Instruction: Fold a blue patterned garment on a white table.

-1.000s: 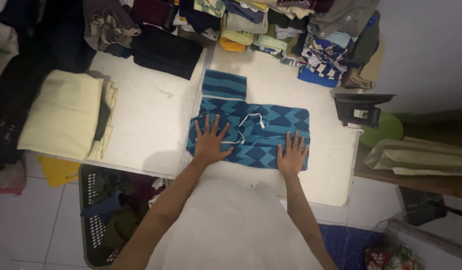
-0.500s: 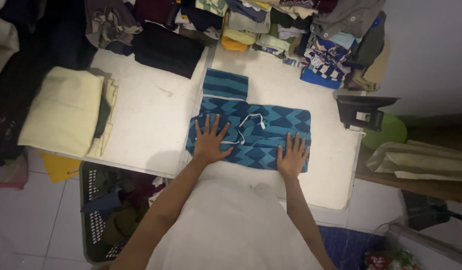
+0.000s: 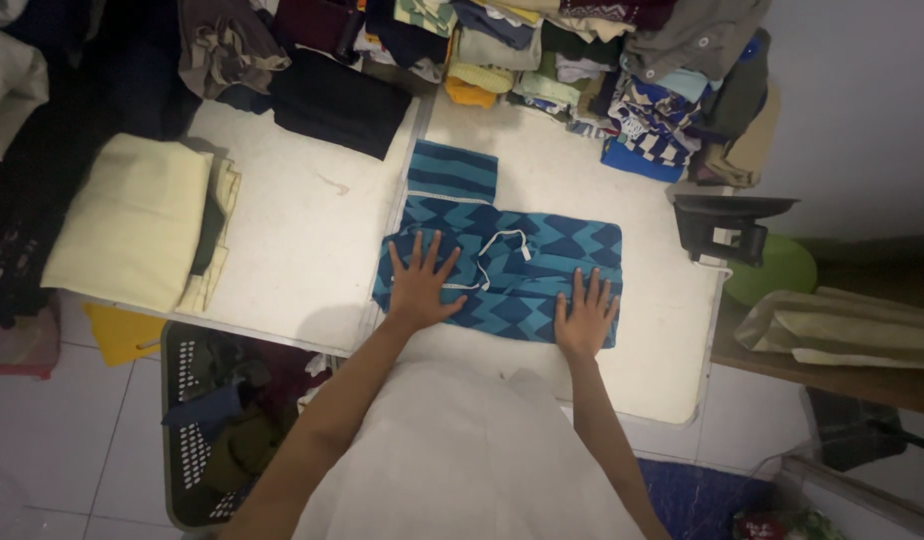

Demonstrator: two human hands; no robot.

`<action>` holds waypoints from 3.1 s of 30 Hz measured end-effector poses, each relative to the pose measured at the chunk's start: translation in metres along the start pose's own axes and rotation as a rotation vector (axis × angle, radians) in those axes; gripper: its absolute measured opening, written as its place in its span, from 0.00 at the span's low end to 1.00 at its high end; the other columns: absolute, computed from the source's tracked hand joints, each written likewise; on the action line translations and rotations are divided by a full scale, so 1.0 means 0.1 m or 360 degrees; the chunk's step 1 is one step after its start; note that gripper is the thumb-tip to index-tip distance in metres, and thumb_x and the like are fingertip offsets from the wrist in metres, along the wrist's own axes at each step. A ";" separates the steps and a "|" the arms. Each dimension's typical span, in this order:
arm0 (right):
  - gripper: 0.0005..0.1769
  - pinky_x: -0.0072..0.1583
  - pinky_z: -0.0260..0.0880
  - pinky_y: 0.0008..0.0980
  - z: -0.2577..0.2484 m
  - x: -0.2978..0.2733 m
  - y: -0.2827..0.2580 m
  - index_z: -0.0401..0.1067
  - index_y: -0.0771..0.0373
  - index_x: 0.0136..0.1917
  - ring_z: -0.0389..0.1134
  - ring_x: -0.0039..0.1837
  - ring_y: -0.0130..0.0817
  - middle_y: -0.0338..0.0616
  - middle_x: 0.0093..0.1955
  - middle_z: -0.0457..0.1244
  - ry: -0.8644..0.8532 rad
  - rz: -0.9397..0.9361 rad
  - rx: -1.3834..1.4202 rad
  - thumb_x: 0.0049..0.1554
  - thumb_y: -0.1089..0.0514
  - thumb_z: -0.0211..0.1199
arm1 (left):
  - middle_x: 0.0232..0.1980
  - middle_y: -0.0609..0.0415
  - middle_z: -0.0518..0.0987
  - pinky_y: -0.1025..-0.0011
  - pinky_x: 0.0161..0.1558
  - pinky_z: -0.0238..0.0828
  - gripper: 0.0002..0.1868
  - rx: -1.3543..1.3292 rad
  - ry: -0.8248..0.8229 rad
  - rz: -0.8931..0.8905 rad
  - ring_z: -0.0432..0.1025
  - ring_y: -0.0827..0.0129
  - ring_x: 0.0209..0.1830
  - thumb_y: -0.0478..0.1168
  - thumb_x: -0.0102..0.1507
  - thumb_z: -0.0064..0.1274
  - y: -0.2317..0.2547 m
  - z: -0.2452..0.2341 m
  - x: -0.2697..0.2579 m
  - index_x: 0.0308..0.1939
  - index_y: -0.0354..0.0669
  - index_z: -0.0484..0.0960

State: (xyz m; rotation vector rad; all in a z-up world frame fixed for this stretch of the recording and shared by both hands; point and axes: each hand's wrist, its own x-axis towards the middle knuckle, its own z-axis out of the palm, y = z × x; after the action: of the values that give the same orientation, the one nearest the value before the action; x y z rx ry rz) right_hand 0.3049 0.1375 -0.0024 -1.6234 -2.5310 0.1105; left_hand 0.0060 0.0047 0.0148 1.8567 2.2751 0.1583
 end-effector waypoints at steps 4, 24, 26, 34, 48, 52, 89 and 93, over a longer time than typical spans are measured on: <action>0.35 0.80 0.30 0.59 -0.02 -0.01 0.00 0.53 0.50 0.83 0.39 0.84 0.56 0.49 0.86 0.42 -0.0027 -0.0003 -0.0020 0.66 0.39 0.44 | 0.85 0.44 0.40 0.21 0.68 0.23 0.50 0.0046 -0.0060 -0.0019 0.33 0.41 0.83 0.75 0.58 0.44 0.00 0.01 0.00 0.80 0.63 0.54; 0.36 0.80 0.28 0.57 -0.02 0.00 -0.02 0.51 0.48 0.83 0.38 0.85 0.53 0.48 0.86 0.42 -0.0058 0.0036 -0.0043 0.66 0.38 0.42 | 0.85 0.44 0.40 0.22 0.69 0.22 0.51 0.0013 -0.0044 -0.0018 0.32 0.41 0.83 0.76 0.57 0.45 -0.01 0.05 0.01 0.80 0.64 0.54; 0.35 0.81 0.29 0.57 -0.04 0.00 -0.04 0.51 0.48 0.83 0.38 0.86 0.52 0.47 0.87 0.42 -0.0067 0.0047 -0.0032 0.67 0.38 0.41 | 0.85 0.44 0.40 0.22 0.69 0.22 0.51 0.0030 -0.0075 -0.0021 0.32 0.41 0.83 0.76 0.57 0.44 -0.02 0.04 0.02 0.80 0.64 0.54; 0.36 0.80 0.30 0.59 0.07 0.00 0.05 0.52 0.50 0.83 0.39 0.85 0.55 0.50 0.86 0.43 -0.0022 -0.0002 -0.0035 0.67 0.37 0.43 | 0.84 0.43 0.41 0.21 0.68 0.24 0.50 -0.0047 -0.0009 -0.0004 0.35 0.39 0.83 0.73 0.57 0.48 -0.02 0.01 0.00 0.79 0.62 0.56; 0.22 0.71 0.55 0.55 -0.21 0.48 0.05 0.70 0.64 0.68 0.59 0.70 0.57 0.57 0.69 0.61 0.0311 0.0036 0.0389 0.62 0.55 0.60 | 0.59 0.48 0.79 0.42 0.68 0.56 0.17 -0.0691 0.0573 -0.0099 0.70 0.51 0.63 0.48 0.61 0.59 -0.39 -0.33 0.67 0.50 0.46 0.84; 0.21 0.70 0.62 0.49 -0.30 0.78 0.03 0.69 0.65 0.67 0.63 0.68 0.59 0.58 0.66 0.62 0.0355 -0.0181 0.0578 0.61 0.62 0.59 | 0.59 0.42 0.78 0.50 0.60 0.65 0.19 -0.0717 0.0724 -0.0210 0.70 0.46 0.60 0.45 0.59 0.61 -0.69 -0.30 1.05 0.52 0.40 0.82; 0.16 0.59 0.68 0.50 -0.11 1.29 -0.04 0.73 0.63 0.56 0.65 0.59 0.57 0.55 0.56 0.62 0.0142 -0.0245 0.0411 0.53 0.65 0.64 | 0.40 0.39 0.80 0.52 0.47 0.74 0.05 -0.0896 0.0689 -0.0425 0.75 0.43 0.43 0.36 0.60 0.59 -1.16 0.38 1.85 0.35 0.39 0.79; 0.15 0.57 0.67 0.53 -0.16 1.25 -0.09 0.73 0.65 0.54 0.65 0.57 0.59 0.57 0.57 0.62 0.0180 -0.0234 0.0338 0.52 0.64 0.66 | 0.33 0.39 0.79 0.54 0.44 0.72 0.08 -0.1009 0.0807 -0.0288 0.75 0.45 0.39 0.37 0.58 0.60 -1.08 0.05 1.66 0.32 0.37 0.77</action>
State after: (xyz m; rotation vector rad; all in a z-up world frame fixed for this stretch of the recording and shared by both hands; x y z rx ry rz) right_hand 0.2478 0.2475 0.0236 -1.3236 -2.4481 0.2546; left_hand -0.1279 0.1451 -0.0275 1.3681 2.2683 1.2769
